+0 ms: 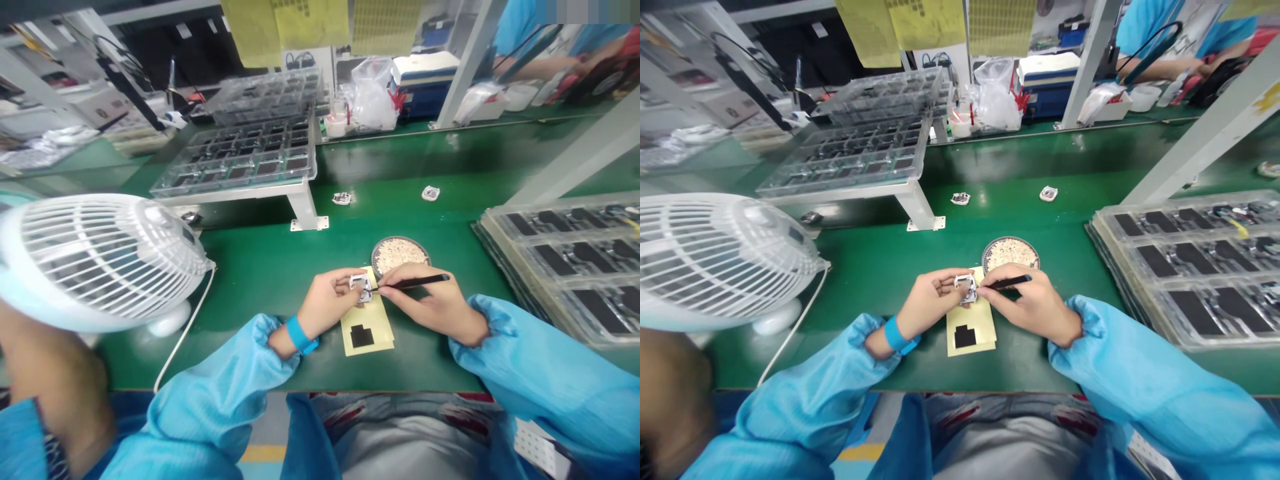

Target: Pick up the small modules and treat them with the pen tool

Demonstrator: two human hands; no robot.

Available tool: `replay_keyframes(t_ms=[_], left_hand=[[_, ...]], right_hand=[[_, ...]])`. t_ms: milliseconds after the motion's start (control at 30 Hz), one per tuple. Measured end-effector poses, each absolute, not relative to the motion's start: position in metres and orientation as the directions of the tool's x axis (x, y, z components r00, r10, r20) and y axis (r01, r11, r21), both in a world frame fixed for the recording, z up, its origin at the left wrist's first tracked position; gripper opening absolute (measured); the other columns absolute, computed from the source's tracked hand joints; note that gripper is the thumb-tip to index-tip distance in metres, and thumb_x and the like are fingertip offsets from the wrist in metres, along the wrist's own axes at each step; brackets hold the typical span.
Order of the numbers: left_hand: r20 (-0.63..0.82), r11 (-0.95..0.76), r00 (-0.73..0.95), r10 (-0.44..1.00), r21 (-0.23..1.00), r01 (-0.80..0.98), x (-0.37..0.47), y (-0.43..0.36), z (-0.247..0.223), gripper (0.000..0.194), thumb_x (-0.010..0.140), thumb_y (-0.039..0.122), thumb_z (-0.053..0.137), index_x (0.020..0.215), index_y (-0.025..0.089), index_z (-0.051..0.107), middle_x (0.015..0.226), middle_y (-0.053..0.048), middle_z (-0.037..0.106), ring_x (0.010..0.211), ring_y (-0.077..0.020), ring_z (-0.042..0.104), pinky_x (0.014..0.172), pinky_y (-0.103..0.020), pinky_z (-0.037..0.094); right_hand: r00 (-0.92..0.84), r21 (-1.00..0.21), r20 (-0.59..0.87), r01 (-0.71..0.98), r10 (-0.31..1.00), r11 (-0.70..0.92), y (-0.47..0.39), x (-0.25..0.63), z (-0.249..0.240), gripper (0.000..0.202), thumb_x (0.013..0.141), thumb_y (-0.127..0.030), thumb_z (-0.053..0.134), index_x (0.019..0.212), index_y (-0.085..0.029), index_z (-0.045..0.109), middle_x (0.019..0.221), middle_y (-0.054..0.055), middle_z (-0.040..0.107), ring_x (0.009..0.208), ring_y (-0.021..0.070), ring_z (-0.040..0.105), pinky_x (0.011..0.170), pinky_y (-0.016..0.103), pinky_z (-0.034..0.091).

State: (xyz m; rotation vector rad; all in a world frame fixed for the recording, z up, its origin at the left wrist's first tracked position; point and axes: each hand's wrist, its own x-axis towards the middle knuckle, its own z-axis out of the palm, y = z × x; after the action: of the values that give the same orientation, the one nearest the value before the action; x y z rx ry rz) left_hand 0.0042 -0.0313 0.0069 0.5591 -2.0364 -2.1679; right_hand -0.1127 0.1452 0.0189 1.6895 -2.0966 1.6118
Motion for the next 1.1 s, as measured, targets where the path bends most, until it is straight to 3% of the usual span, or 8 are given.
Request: replay_keyframes(t_ms=[300, 567, 667, 767, 833, 933, 1033, 1100], left_hand=[[-0.18, -0.137, -0.931, -0.318, 0.98, -0.142, 0.005, -0.039, 0.011, 0.045, 0.077, 0.027, 0.076, 0.118, 0.011, 0.067, 0.099, -0.012, 0.076, 0.082, -0.0206, 0.073, 0.071, -0.03, 0.063], [-0.167, -0.021, -0.916, -0.366, 0.985, -0.171, 0.002, -0.044, 0.02, 0.046, 0.077, 0.039, 0.076, 0.114, 0.012, 0.072, 0.084, -0.009, 0.075, 0.062, -0.0139, 0.065, 0.052, -0.021, 0.051], [-0.159, 0.099, -0.902, -0.402, 0.971, -0.216, 0.005, -0.046, 0.028, 0.053, 0.077, 0.045, 0.074, 0.118, 0.013, 0.072, 0.067, -0.003, 0.068, 0.051, -0.0111, 0.053, 0.048, -0.021, 0.044], [-0.125, 0.216, -0.907, -0.403, 0.95, -0.226, 0.006, -0.052, 0.03, 0.055, 0.081, 0.05, 0.07, 0.124, 0.016, 0.07, 0.048, 0.004, 0.051, 0.049, -0.0109, 0.045, 0.049, -0.021, 0.039], [-0.134, 0.211, -0.916, -0.379, 0.951, -0.227, 0.006, -0.054, 0.028, 0.055, 0.082, 0.052, 0.068, 0.125, 0.018, 0.068, 0.048, 0.005, 0.049, 0.051, -0.012, 0.046, 0.05, -0.021, 0.038], [-0.149, 0.104, -0.934, -0.325, 0.976, -0.192, 0.006, -0.053, 0.024, 0.054, 0.079, 0.049, 0.072, 0.122, 0.017, 0.066, 0.063, 0.002, 0.062, 0.054, -0.0125, 0.053, 0.052, -0.021, 0.042], [-0.151, -0.012, -0.94, -0.305, 0.988, -0.155, 0.004, -0.048, 0.023, 0.06, 0.069, 0.043, 0.082, 0.118, 0.018, 0.058, 0.088, -0.003, 0.072, 0.065, -0.0155, 0.064, 0.057, -0.023, 0.051], [-0.151, -0.032, -0.935, -0.322, 0.988, -0.148, 0.002, -0.046, 0.024, 0.063, 0.066, 0.042, 0.085, 0.118, 0.019, 0.056, 0.093, -0.004, 0.072, 0.076, -0.0197, 0.07, 0.061, -0.026, 0.056]], right_hand=[[-0.56, -0.906, 0.355, -0.403, -0.749, -0.128, 0.146, -0.115, 0.02, 0.01, 0.085, -0.025, 0.073, 0.086, -0.018, 0.065, 0.092, 0.007, 0.076, 0.087, 0.0191, 0.073, 0.075, 0.032, 0.061], [-0.562, -0.947, 0.277, -0.296, -0.779, -0.123, 0.141, -0.123, 0.022, 0.02, 0.083, -0.034, 0.074, 0.084, -0.017, 0.065, 0.092, 0.009, 0.075, 0.087, 0.0194, 0.073, 0.08, 0.036, 0.06], [-0.605, -0.962, 0.271, -0.207, -0.749, -0.18, 0.153, -0.109, 0.034, 0.028, 0.095, -0.045, 0.056, 0.085, -0.019, 0.057, 0.085, 0.007, 0.073, 0.076, 0.0166, 0.071, 0.07, 0.032, 0.06], [-0.63, -0.941, 0.319, -0.299, -0.708, -0.158, 0.181, -0.102, 0.06, 0.037, 0.103, -0.048, 0.037, 0.083, -0.021, 0.052, 0.074, 0.003, 0.069, 0.066, 0.0135, 0.065, 0.065, 0.029, 0.057], [-0.708, -0.888, 0.364, -0.46, -0.606, 0.005, 0.212, -0.112, 0.083, 0.034, 0.102, -0.046, 0.04, 0.088, -0.02, 0.058, 0.071, 0.001, 0.065, 0.061, 0.0123, 0.061, 0.06, 0.026, 0.053], [-0.79, -0.636, 0.507, -0.613, -0.345, 0.469, 0.274, -0.158, 0.115, 0.027, 0.09, -0.046, 0.063, 0.095, -0.02, 0.069, 0.088, 0.004, 0.071, 0.076, 0.0172, 0.065, 0.07, 0.029, 0.052], [-0.898, -0.352, 0.416, -0.303, -0.142, 0.885, 0.336, -0.227, 0.127, 0.028, 0.085, -0.044, 0.065, 0.094, -0.019, 0.074, 0.078, 0.006, 0.071, 0.07, 0.0212, 0.064, 0.067, 0.032, 0.048], [-0.956, -0.194, 0.291, -0.086, -0.026, 0.977, 0.363, -0.268, 0.122, 0.029, 0.083, -0.044, 0.065, 0.098, -0.02, 0.075, 0.086, 0.009, 0.073, 0.081, 0.0253, 0.067, 0.071, 0.032, 0.048]])
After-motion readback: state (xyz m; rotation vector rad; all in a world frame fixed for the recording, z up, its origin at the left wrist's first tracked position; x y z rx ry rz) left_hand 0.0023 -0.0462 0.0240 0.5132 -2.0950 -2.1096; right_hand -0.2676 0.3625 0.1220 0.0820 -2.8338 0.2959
